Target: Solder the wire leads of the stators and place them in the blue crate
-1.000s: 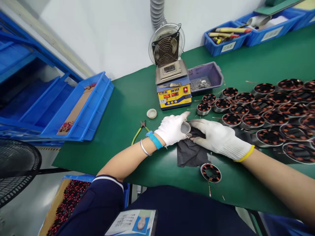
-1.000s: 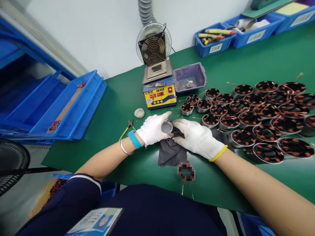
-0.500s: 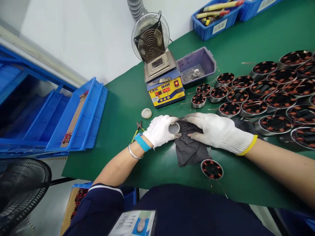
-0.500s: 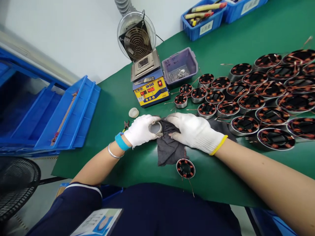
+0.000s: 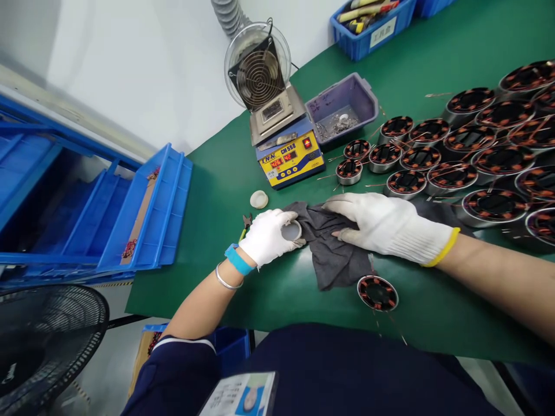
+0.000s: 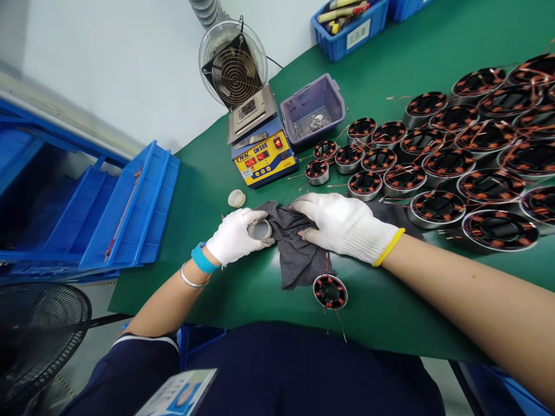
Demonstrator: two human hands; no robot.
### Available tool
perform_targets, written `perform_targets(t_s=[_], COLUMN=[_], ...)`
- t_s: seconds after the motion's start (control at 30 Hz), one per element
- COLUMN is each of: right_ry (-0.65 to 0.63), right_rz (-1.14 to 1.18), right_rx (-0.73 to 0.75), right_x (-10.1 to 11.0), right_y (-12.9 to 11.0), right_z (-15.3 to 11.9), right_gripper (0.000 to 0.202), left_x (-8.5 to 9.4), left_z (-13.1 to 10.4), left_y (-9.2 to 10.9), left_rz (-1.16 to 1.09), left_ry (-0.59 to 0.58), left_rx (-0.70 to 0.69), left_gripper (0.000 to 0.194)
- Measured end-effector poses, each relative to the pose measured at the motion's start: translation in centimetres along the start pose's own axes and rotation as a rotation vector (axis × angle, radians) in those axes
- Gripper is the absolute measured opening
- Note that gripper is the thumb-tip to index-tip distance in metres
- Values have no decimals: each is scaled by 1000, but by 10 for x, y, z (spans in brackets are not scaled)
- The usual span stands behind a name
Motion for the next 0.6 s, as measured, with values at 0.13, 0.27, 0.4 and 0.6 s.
perform_targets(t_s=[0.13,0.27,0.4,0.6], right_ry=[8,-1,19,57], right_rz=[10,12,23,64], right_rx=[14,7,19,62], right_x=[0,0,-1,-3], right_y=[0,1,1,3], right_z=[1,1,1,1], right_gripper=[53,52,50,50], left_x=[9,26,38,24], left_z=[-15,-21,-2,47], left_y=[-5,-10,-4,12], left_rz=[-19,-45,-35,-17], left_ry=[-5,80,173,116], left_rx=[61,106,45,-38], left_gripper=[57,61,62,62])
Point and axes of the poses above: each hand's wrist, its own z-axis towards the middle knuckle, its own x-axis out of the back of the hand, y = z × x, the point moved 4 cm from there along z, towards the middle knuckle, and after that the axes turned 6 degrees about -x, right-handed, at the moved point
